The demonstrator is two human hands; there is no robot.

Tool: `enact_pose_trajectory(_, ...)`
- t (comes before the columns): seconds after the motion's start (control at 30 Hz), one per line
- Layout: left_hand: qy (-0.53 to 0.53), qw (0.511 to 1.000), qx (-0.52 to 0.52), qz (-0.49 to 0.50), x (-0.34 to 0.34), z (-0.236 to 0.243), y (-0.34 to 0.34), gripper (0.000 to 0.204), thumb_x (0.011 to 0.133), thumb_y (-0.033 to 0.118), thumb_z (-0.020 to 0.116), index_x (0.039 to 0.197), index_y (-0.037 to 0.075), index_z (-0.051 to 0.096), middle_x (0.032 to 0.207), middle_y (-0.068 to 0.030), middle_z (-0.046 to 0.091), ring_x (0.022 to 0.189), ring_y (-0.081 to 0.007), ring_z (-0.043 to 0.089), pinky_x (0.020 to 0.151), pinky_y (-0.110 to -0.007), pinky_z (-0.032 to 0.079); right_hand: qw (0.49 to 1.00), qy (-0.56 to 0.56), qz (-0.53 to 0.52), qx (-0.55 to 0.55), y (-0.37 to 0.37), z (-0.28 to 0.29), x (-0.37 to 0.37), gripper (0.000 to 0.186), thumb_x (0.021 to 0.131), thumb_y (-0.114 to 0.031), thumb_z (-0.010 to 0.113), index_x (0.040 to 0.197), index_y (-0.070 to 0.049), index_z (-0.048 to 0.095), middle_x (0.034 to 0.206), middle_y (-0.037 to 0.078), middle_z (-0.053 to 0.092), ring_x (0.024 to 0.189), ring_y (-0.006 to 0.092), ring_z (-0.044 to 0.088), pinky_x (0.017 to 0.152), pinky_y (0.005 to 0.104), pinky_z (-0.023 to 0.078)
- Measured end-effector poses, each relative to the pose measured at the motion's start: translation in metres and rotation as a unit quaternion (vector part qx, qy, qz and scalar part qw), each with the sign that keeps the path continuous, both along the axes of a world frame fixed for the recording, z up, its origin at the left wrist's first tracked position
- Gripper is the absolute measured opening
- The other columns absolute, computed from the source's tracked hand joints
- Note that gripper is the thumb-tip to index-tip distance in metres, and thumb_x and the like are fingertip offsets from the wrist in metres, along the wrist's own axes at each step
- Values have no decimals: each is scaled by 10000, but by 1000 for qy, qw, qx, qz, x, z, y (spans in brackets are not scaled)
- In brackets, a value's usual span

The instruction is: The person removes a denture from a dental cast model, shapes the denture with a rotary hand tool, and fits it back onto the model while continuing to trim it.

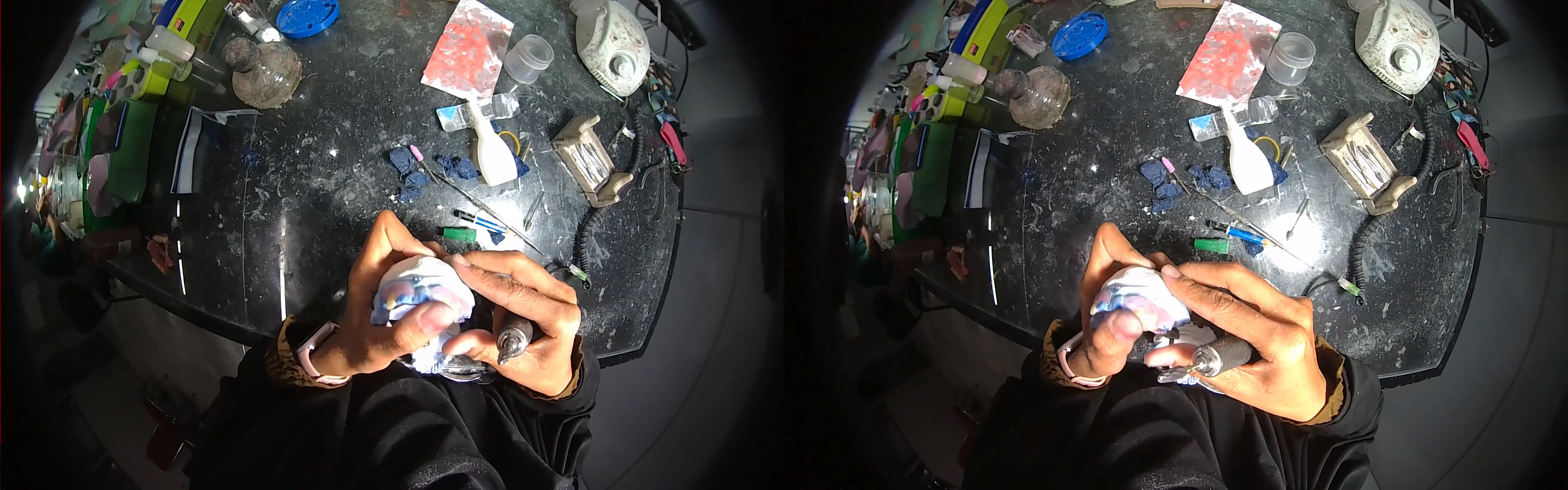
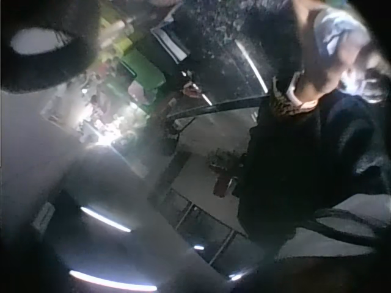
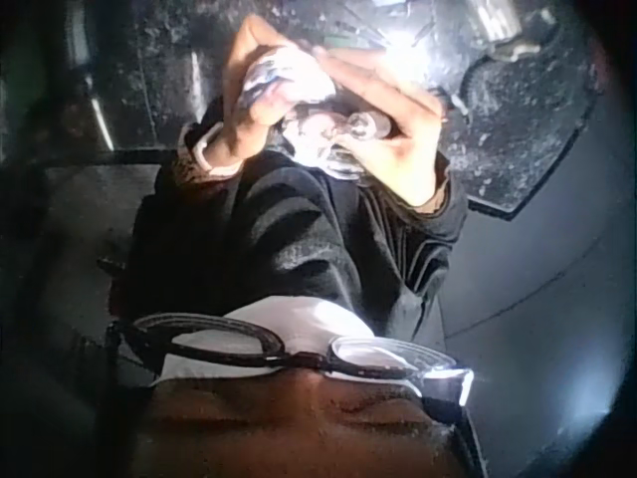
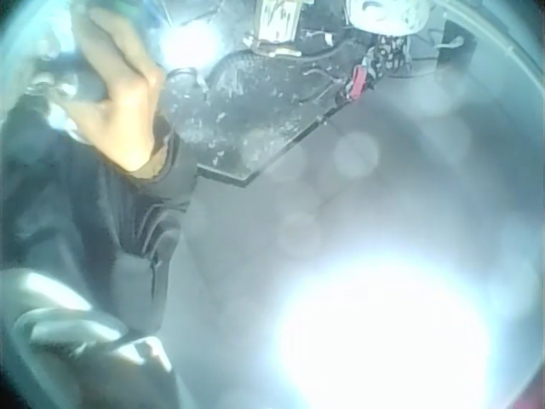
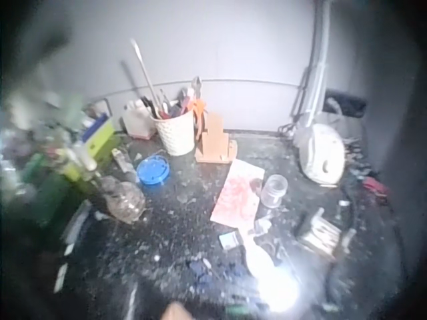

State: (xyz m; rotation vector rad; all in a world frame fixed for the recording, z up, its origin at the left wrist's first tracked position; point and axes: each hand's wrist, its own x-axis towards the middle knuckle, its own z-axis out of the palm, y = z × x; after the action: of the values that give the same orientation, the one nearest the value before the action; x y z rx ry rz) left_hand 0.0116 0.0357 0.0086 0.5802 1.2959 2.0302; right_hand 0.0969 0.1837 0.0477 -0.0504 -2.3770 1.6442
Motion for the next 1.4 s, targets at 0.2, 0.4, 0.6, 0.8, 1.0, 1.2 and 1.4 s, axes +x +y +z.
enact_pose_trajectory(0.2,-41,998,22,30,6,0,-1,386,702,168,623,937,1,366,824,-130,565,752,-118,571,649,-253,467,999,12,8,36,-2,1,-1,463,635,-191,806,1031,-5,655,989,119,627,789,206,663,612,261,547)
enact_pose_trajectory(0.4,-55,997,57,11,6,0,0,415,679,159,598,939,16,308,783,-113,529,697,-95,518,581,-242,425,1000,9,12,-14,-5,8,-5,441,607,-93,812,1004,20,655,970,119,625,796,214,662,629,271,552)
enact_pose_trajectory(0.6,-54,997,63,-2,7,-2,3,415,686,148,587,945,29,285,750,-99,490,656,-87,468,540,-247,383,999,20,20,-37,-3,4,-5,408,599,-43,806,970,38,654,957,127,623,803,228,661,648,285,554)
enact_pose_trajectory(0.8,-67,996,61,-14,7,1,-1,437,684,152,607,952,30,285,809,-106,486,715,-101,483,594,-257,410,999,24,27,-24,-1,3,-5,388,620,-65,801,967,29,657,970,125,628,805,218,663,642,282,551)
enact_pose_trajectory(1.0,-109,985,111,-76,0,3,-4,535,692,164,595,1031,48,196,921,-147,470,817,-143,496,712,-294,419,999,-33,33,-24,11,11,-2,419,624,-78,795,1009,12,656,995,143,629,827,218,663,664,275,551)
enact_pose_trajectory(1.2,-90,987,101,-89,2,2,-6,576,695,145,522,1094,68,113,937,-180,455,847,-180,478,751,-338,405,995,23,1,94,3,18,3,382,597,-41,794,963,-40,688,962,107,633,682,181,671,567,243,556)
enact_pose_trajectory(1.4,12,991,99,-84,2,1,-3,577,722,128,542,1092,41,107,905,-191,452,785,-181,486,710,-346,422,963,133,-52,228,-5,7,8,239,662,-69,772,879,-11,689,828,107,661,612,152,647,467,213,497)
